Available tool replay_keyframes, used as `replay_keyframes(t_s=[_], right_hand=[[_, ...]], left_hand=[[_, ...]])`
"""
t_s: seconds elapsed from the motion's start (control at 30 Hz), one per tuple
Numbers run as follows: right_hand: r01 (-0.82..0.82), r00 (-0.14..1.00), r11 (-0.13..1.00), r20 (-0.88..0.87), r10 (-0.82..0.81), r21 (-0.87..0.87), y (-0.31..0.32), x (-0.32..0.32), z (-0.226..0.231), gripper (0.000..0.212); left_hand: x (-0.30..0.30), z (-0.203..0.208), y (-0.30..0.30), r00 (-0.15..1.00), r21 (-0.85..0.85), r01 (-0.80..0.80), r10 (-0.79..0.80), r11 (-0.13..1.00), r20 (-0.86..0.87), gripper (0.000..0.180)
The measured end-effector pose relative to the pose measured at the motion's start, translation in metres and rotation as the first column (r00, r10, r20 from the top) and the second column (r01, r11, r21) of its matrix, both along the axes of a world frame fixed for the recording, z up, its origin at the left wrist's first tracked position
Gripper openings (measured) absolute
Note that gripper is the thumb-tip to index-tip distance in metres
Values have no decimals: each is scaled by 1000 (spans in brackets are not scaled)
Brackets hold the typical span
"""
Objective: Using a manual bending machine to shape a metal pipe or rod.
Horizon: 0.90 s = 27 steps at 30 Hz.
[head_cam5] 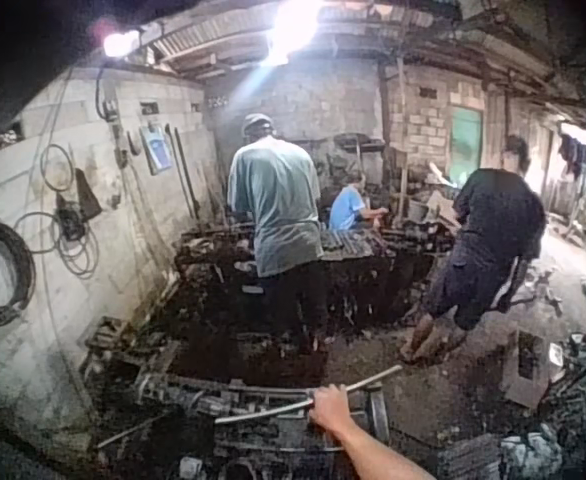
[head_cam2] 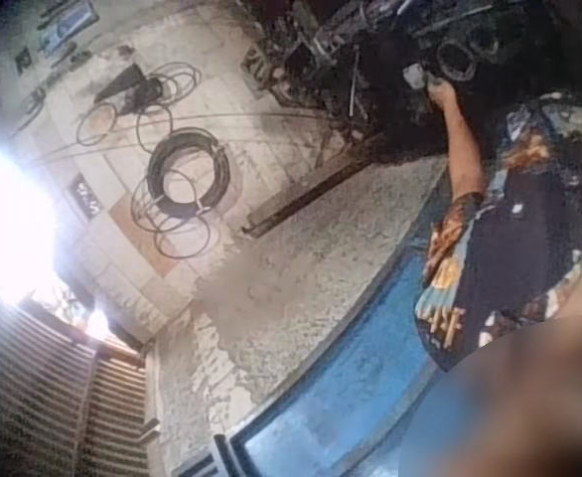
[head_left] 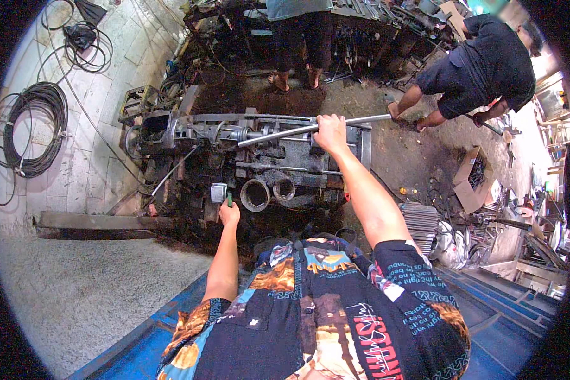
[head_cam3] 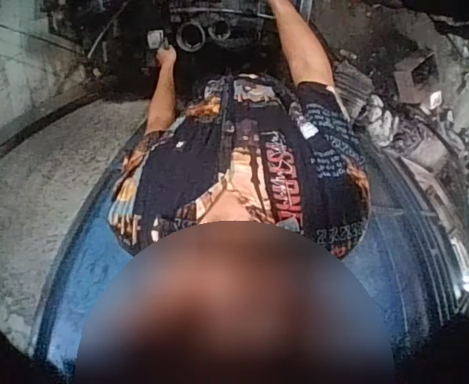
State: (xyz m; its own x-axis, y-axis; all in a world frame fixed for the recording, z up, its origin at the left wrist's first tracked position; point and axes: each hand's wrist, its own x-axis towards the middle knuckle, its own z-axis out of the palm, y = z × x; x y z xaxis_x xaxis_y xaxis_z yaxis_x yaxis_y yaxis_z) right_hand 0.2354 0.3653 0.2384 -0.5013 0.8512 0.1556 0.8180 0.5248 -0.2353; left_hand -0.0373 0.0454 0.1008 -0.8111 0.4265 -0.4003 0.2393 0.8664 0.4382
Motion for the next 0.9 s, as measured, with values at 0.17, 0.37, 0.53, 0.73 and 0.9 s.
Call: replay_keyframes(t_s=[0.17, 0.37, 0.53, 0.73, 0.9], right_hand=[[0, 1000, 1000, -11, 0, 15, 2, 1, -4, 25], [15, 1000, 1000, 0, -15, 19, 0, 0, -2, 25], [11, 1000, 999, -7, -11, 31, 0, 4, -3, 23], [0, 998, 999, -60, 3, 47, -1, 4, 0, 23], [2, 1000, 999, -31, -1, 46, 2, 4, -3, 23]], left_hand=[[-1, -2, -1, 999, -9, -1, 1, 1000, -32, 41], [-2, -2, -2, 1000, -8, -2, 1, 1000, -27, 42], [0, 0, 2, 998, -13, -44, 45, 999, 39, 43], [-5, -5, -4, 999, 20, -41, 40, 999, 12, 42], [-4, -2, -1, 1000, 21, -8, 8, 1000, -13, 42]])
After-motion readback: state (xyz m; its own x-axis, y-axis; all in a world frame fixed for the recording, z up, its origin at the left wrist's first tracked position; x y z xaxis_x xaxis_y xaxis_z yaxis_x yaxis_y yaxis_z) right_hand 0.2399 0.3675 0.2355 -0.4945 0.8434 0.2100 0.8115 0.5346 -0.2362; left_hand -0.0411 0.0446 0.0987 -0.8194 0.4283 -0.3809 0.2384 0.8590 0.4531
